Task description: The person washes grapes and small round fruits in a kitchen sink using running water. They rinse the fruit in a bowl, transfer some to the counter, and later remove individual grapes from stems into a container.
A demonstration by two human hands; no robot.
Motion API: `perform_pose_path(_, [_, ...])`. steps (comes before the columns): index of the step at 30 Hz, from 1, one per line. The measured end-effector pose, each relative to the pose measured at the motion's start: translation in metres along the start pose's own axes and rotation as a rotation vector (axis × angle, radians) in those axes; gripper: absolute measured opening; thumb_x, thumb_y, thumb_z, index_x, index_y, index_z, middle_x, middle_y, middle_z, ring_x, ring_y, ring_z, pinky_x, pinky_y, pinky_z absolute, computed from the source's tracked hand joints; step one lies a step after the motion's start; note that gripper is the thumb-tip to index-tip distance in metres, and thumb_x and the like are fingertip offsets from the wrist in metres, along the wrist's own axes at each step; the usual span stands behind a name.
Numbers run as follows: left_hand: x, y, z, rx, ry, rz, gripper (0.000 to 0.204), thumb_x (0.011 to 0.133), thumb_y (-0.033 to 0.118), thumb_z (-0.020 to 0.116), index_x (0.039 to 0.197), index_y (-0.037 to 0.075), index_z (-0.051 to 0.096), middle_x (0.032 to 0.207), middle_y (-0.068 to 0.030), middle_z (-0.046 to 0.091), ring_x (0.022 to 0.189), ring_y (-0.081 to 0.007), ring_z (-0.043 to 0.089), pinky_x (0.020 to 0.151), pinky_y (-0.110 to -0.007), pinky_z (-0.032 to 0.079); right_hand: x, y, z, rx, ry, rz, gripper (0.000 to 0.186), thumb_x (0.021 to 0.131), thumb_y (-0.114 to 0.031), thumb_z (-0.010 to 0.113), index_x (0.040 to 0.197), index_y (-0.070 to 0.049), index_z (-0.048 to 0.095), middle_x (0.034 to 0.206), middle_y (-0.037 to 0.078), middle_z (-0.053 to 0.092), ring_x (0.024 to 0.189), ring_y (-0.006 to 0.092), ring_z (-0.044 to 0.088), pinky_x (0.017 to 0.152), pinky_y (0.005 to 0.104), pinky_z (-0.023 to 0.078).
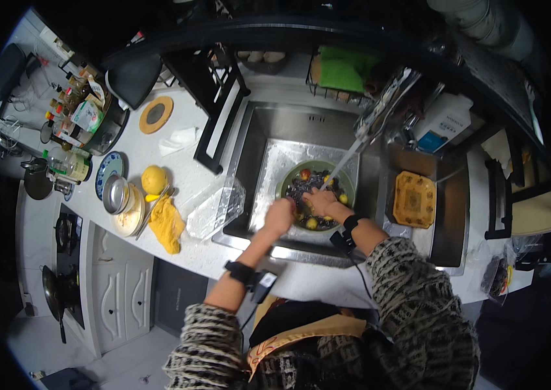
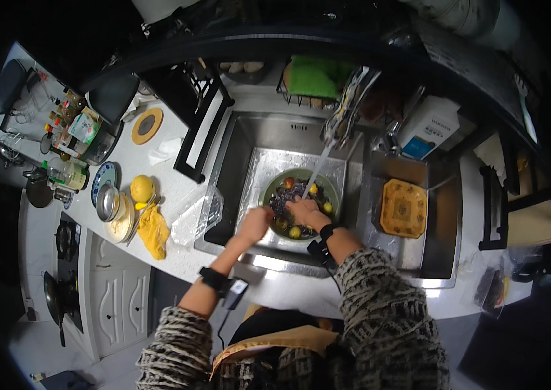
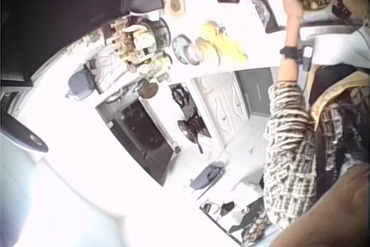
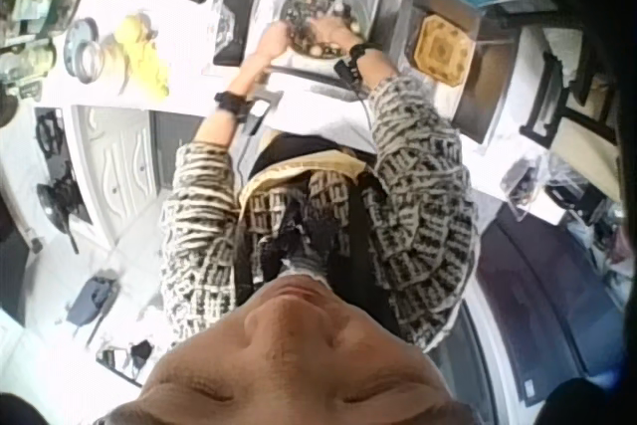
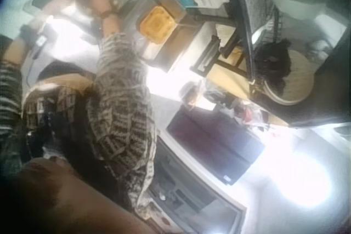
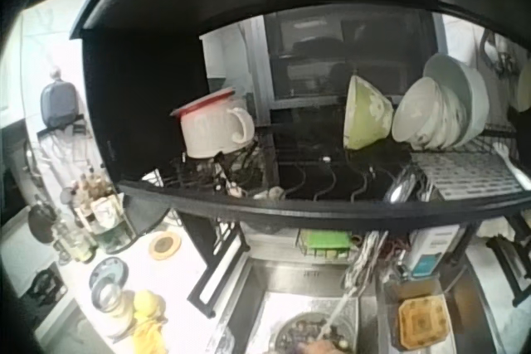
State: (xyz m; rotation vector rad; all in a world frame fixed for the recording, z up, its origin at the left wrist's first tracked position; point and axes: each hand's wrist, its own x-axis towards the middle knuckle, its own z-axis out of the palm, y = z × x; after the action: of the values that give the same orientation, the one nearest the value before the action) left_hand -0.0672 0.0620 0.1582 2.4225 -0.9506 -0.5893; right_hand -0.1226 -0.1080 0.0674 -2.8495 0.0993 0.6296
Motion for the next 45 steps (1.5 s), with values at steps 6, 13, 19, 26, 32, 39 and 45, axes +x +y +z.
perform_pose_path(6, [0.071, -0.015, 0.098, 0.258, -0.341, -0.034, 0.028, 0.079, 0.011, 0.046, 0.101, 0.004, 0.061, 0.115, -0.0208, 0.052, 0.103, -0.0342, 0.054, 0.086, -0.041, 0.043, 0.014, 0.003, 0.036, -0.179, -0.101, -0.116, 0.026, 0.073, -0.024, 0.055, 0.094, -0.010, 0.061, 0.110, 0.017, 0.052, 0.090, 0.0306, 0.058, 0.075, 0.0437, 0.045])
perform_pose_path(13, [0.085, -0.030, 0.118, 0.166, -0.522, -0.099, 0.029, 0.080, 0.017, 0.047, 0.100, 0.000, 0.058, 0.100, -0.0209, 0.059, 0.080, -0.0293, 0.062, 0.065, -0.033, 0.049, 0.031, 0.034, 0.059, 0.379, 0.088, 0.090, 0.018, 0.074, -0.017, 0.051, 0.087, -0.012, 0.061, 0.079, 0.014, 0.062, 0.082, 0.0339, 0.059, 0.072, 0.0406, 0.048])
perform_pose_path(19, [0.114, -0.025, 0.103, -1.312, -0.245, -0.837, 0.042, 0.089, 0.044, 0.034, 0.068, 0.010, 0.046, 0.052, -0.0041, 0.048, 0.036, -0.0119, 0.036, 0.032, -0.024, 0.030, 0.050, 0.033, 0.026, 1.424, 0.457, 0.668, 0.039, 0.085, -0.041, 0.046, 0.077, -0.005, 0.061, 0.070, 0.009, 0.063, 0.058, 0.0266, 0.058, 0.048, 0.0354, 0.044])
perform_pose_path(26, [0.095, 0.046, 0.086, -1.242, -0.251, -0.718, 0.067, 0.080, 0.070, 0.025, 0.079, 0.007, 0.048, 0.053, -0.0045, 0.047, 0.038, -0.0168, 0.044, 0.034, -0.029, 0.037, 0.008, 0.011, -0.039, 1.704, 0.569, 0.745, 0.045, 0.092, -0.041, 0.037, 0.080, -0.001, 0.057, 0.071, 0.008, 0.058, 0.060, 0.0163, 0.052, 0.051, 0.0301, 0.040])
perform_pose_path(32, [0.083, 0.052, 0.084, -1.277, -0.167, -0.695, 0.065, 0.080, 0.069, 0.029, 0.074, 0.008, 0.049, 0.054, -0.0034, 0.047, 0.038, -0.0160, 0.045, 0.034, -0.029, 0.038, -0.016, 0.000, -0.034, 1.749, 0.383, 0.583, 0.036, 0.090, -0.038, 0.043, 0.087, -0.004, 0.056, 0.074, 0.007, 0.056, 0.061, 0.0172, 0.052, 0.053, 0.0315, 0.043])
perform_pose_path(39, [0.081, 0.065, 0.089, -1.242, -0.034, -0.659, 0.055, 0.083, 0.058, 0.038, 0.076, 0.005, 0.055, 0.058, -0.0059, 0.051, 0.043, -0.0176, 0.047, 0.034, -0.031, 0.037, -0.009, -0.004, -0.030, 1.945, 0.605, 0.617, 0.030, 0.088, -0.026, 0.040, 0.093, -0.003, 0.059, 0.080, 0.010, 0.063, 0.065, 0.0191, 0.057, 0.060, 0.0321, 0.046])
perform_pose_path(45, [0.071, 0.061, 0.078, -0.937, -0.162, -0.524, 0.057, 0.088, 0.049, 0.032, 0.076, -0.002, 0.055, 0.056, -0.0097, 0.052, 0.040, -0.0193, 0.048, 0.031, -0.031, 0.035, -0.019, -0.006, -0.034, 1.990, 0.483, 0.734, 0.028, 0.087, -0.025, 0.041, 0.090, -0.003, 0.058, 0.078, 0.010, 0.063, 0.069, 0.0216, 0.057, 0.060, 0.0354, 0.046])
